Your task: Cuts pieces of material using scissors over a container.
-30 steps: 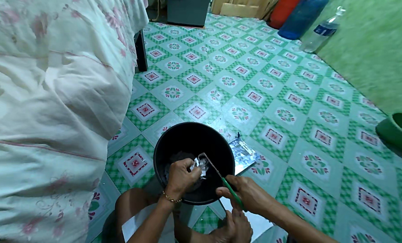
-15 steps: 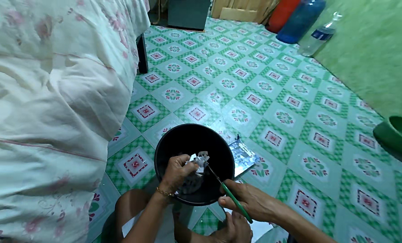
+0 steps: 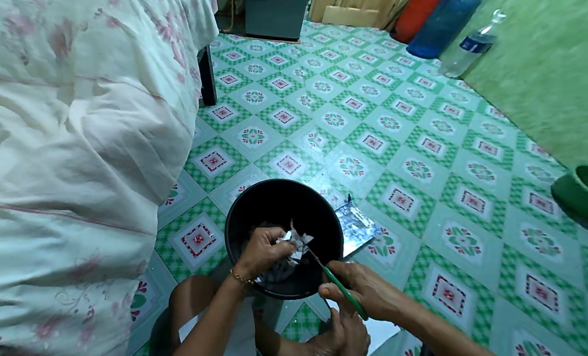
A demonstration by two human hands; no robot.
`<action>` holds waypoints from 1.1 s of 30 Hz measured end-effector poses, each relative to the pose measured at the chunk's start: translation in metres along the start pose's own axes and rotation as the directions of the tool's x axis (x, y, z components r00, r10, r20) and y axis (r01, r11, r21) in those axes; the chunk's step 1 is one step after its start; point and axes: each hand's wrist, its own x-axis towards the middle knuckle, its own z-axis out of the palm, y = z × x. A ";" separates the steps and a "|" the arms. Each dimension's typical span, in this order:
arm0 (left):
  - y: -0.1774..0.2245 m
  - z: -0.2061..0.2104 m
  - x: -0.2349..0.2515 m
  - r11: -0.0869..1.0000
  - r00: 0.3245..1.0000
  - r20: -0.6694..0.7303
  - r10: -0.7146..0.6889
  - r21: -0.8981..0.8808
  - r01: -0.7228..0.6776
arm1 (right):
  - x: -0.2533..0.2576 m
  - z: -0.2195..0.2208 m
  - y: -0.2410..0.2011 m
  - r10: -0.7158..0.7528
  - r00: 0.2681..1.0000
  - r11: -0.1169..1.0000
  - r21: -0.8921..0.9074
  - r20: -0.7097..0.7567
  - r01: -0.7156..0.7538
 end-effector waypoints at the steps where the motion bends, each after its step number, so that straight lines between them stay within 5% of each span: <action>1: 0.000 0.000 0.000 1.000 1.000 0.010 -0.003 0.014 0.003 | 0.001 -0.001 0.000 0.017 0.999 1.000 -0.018 0.033 -0.016; 14: 0.002 0.002 0.002 0.996 0.991 -0.101 -0.093 0.006 0.094 | -0.002 -0.003 -0.004 0.075 0.996 0.991 0.112 -0.038 -0.071; 19: 0.003 0.004 0.005 0.989 0.971 -0.204 -0.125 -0.101 0.106 | -0.002 -0.004 -0.003 0.115 0.992 0.993 -0.026 0.057 -0.114; 25: 0.003 0.001 0.002 0.996 0.988 -0.125 -0.094 -0.018 0.092 | -0.005 -0.009 -0.007 0.164 0.984 0.970 -0.195 0.067 -0.148; 33: -0.001 -0.002 0.002 0.995 0.998 0.004 -0.060 0.082 0.059 | -0.002 -0.008 0.000 0.102 0.995 0.990 -0.105 0.018 -0.100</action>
